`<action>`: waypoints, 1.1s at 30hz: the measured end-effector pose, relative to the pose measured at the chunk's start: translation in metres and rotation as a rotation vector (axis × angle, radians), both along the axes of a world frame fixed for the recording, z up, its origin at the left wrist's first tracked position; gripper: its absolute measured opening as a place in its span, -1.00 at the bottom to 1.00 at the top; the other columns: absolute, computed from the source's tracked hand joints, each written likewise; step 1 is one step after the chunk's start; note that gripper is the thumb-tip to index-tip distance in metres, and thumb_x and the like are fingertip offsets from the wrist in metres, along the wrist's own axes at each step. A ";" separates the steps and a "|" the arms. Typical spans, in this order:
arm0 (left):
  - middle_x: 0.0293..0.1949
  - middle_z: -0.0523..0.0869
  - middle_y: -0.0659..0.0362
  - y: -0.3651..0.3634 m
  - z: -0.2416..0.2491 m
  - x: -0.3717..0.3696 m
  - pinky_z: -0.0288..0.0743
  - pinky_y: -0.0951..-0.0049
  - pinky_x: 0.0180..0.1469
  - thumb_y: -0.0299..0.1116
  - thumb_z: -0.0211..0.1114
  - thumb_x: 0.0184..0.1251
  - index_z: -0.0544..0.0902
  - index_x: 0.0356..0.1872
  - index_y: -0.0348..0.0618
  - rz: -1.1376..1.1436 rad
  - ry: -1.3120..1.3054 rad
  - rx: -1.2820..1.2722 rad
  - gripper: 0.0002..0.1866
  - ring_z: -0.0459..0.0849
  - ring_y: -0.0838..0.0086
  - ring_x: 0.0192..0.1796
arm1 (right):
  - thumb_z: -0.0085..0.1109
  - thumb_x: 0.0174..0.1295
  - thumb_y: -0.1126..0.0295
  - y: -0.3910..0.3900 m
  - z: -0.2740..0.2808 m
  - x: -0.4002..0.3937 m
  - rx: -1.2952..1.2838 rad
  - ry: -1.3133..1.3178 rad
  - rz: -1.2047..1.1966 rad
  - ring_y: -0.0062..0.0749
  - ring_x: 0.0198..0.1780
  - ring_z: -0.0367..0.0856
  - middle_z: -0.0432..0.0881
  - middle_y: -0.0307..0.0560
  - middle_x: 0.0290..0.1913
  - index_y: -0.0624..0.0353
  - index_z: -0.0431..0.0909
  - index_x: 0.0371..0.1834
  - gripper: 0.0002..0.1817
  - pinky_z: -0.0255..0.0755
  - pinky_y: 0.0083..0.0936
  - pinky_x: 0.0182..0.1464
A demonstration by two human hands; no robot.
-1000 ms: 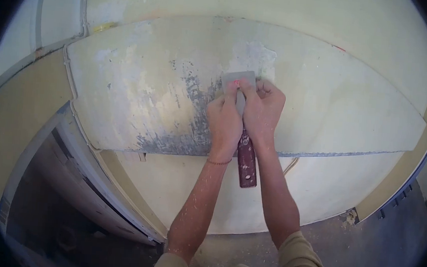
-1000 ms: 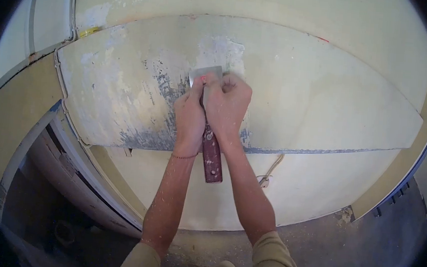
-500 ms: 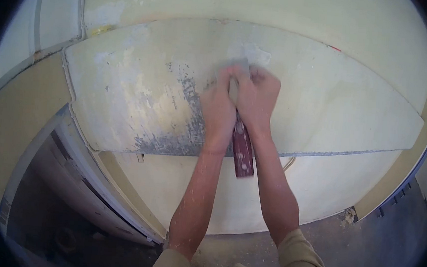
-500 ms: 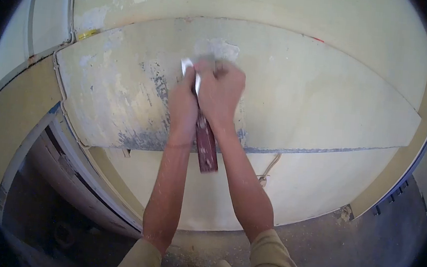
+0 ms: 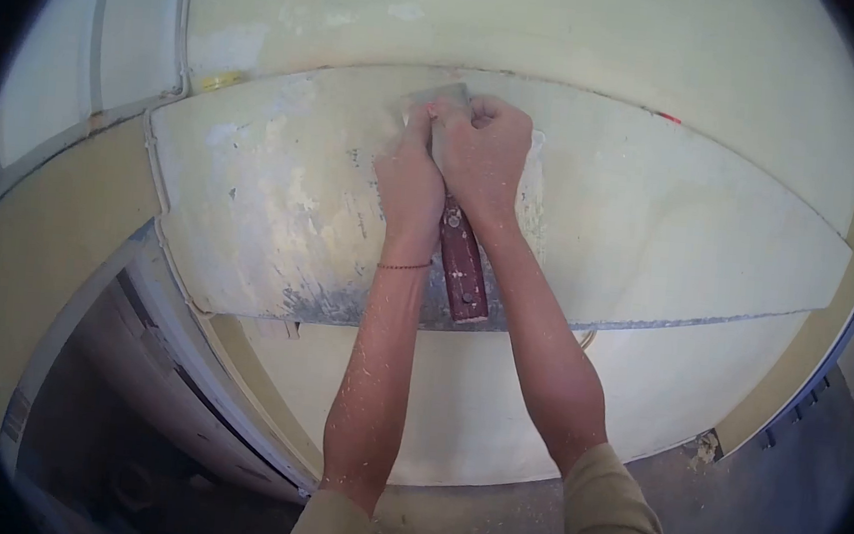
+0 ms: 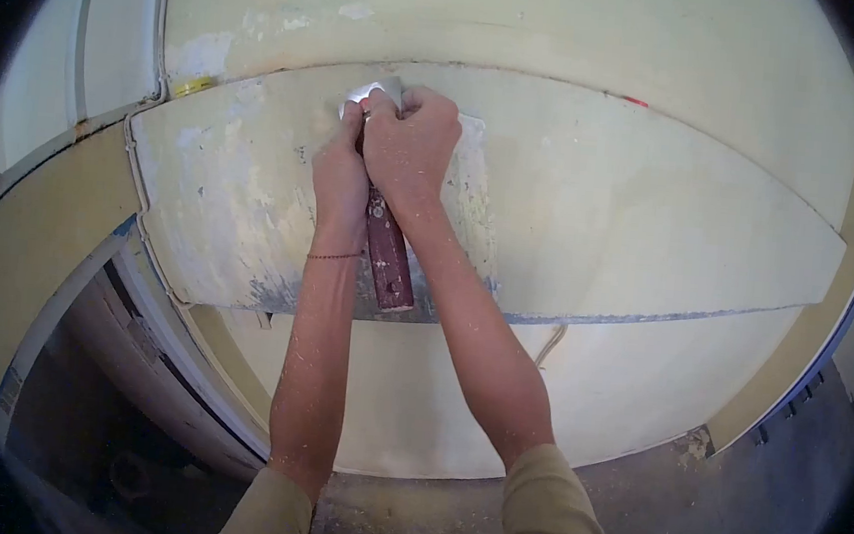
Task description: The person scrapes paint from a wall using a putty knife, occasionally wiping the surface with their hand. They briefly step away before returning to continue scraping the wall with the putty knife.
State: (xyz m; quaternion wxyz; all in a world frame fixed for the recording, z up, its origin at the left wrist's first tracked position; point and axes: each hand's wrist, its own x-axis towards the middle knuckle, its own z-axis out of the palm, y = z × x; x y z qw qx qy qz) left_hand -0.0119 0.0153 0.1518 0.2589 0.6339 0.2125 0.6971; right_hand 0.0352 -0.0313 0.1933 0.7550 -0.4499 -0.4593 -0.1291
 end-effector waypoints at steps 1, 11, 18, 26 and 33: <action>-0.37 0.69 -0.19 -0.003 -0.003 -0.002 0.43 0.21 -0.15 -0.17 -0.02 0.56 0.69 -0.23 -0.38 -0.012 0.009 -0.044 -0.55 0.63 0.23 -0.33 | 0.28 0.06 0.38 0.001 -0.005 0.001 0.045 0.006 -0.014 -0.48 -0.65 0.34 0.41 0.02 -0.76 0.43 0.45 -0.69 -0.65 0.25 -0.32 -0.54; -0.42 0.67 -0.11 -0.009 0.000 -0.017 0.41 0.21 -0.22 -0.14 0.04 0.52 0.63 -0.24 -0.52 -0.209 -0.159 -0.192 -0.51 0.56 0.38 -0.34 | 0.28 0.03 0.31 0.007 -0.013 -0.008 -0.013 0.014 -0.021 -0.37 -0.60 0.49 0.51 0.14 -0.71 0.45 0.51 -0.69 -0.64 0.35 -0.25 -0.45; -0.32 0.72 -0.12 0.002 0.039 -0.027 0.44 0.21 -0.19 -0.12 0.05 0.50 0.64 -0.12 -0.43 -0.258 -0.187 -0.291 -0.54 0.57 0.38 -0.32 | 0.27 0.03 0.28 0.005 0.023 -0.021 0.026 0.013 0.047 -0.48 -0.59 0.46 0.55 0.04 -0.70 0.45 0.59 -0.62 -0.65 0.35 -0.30 -0.46; -0.53 0.62 -0.07 -0.035 -0.046 -0.017 0.42 0.27 -0.23 -0.07 0.08 0.50 0.60 -0.38 -0.55 -0.320 -0.085 -0.434 -0.44 0.49 0.48 -0.36 | 0.27 0.04 0.33 -0.005 -0.079 0.007 -0.039 0.173 0.124 -0.58 -0.58 0.41 0.48 -0.04 -0.73 0.45 0.51 -0.66 -0.65 0.30 -0.37 -0.52; -0.25 0.73 -0.14 0.016 0.016 -0.011 0.42 0.14 -0.06 -0.08 0.07 0.50 0.62 -0.07 -0.29 -0.188 -0.109 -0.109 -0.59 0.62 0.20 -0.18 | 0.30 0.02 0.29 0.000 0.015 -0.009 -0.045 -0.016 -0.010 -0.45 -0.55 0.52 0.60 0.02 -0.65 0.40 0.62 -0.62 -0.69 0.42 -0.39 -0.42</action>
